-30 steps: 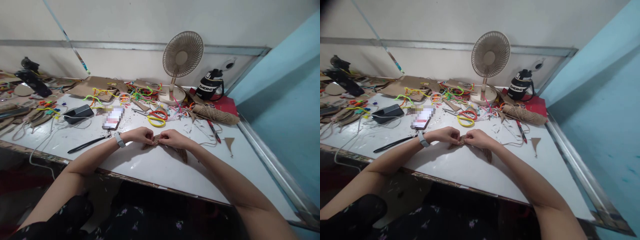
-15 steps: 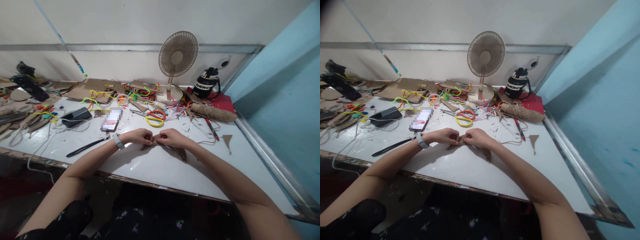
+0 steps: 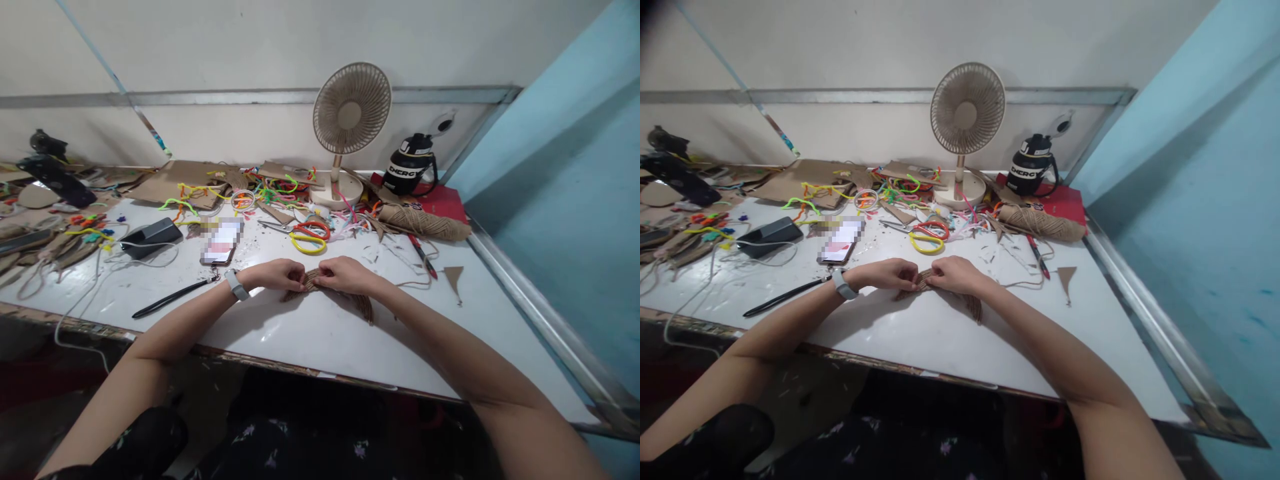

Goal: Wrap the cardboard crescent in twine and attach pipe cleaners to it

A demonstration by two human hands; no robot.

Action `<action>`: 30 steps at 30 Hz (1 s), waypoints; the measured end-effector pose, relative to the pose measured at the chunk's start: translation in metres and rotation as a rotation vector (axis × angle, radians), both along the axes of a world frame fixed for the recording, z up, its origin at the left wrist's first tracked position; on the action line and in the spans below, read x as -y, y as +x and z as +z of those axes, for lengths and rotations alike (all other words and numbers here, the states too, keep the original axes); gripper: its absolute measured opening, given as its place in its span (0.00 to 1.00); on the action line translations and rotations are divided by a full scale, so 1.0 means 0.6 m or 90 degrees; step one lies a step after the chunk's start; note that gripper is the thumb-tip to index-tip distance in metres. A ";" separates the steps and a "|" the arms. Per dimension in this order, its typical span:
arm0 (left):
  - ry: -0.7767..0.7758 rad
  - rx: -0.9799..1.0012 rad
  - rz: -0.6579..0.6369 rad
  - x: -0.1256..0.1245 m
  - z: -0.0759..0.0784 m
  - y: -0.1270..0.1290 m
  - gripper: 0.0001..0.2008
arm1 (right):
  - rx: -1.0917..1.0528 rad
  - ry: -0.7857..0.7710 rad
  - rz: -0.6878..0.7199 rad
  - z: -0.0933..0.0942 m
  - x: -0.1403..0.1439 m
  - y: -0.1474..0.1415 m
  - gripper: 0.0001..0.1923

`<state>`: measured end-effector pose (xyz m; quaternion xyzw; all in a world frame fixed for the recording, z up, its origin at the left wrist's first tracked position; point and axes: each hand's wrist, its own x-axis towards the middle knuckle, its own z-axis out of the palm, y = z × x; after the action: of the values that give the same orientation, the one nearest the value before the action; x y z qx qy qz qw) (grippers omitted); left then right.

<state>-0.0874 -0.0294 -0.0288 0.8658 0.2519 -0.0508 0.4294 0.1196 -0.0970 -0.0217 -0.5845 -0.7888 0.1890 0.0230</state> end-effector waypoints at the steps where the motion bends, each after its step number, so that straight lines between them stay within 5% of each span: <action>1: -0.002 -0.003 0.000 0.001 0.002 0.000 0.12 | 0.006 0.003 0.000 0.000 0.000 0.000 0.13; 15: 0.141 -0.022 0.019 0.012 -0.001 0.006 0.19 | 0.019 -0.015 0.004 0.000 0.000 -0.001 0.14; 30: 0.148 -0.043 -0.004 0.011 0.003 0.009 0.15 | 0.037 -0.104 0.035 0.038 -0.006 0.009 0.07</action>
<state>-0.0818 -0.0358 -0.0272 0.9085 0.2675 -0.0520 0.3169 0.1252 -0.0937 0.0014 -0.5676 -0.7869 0.2362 -0.0529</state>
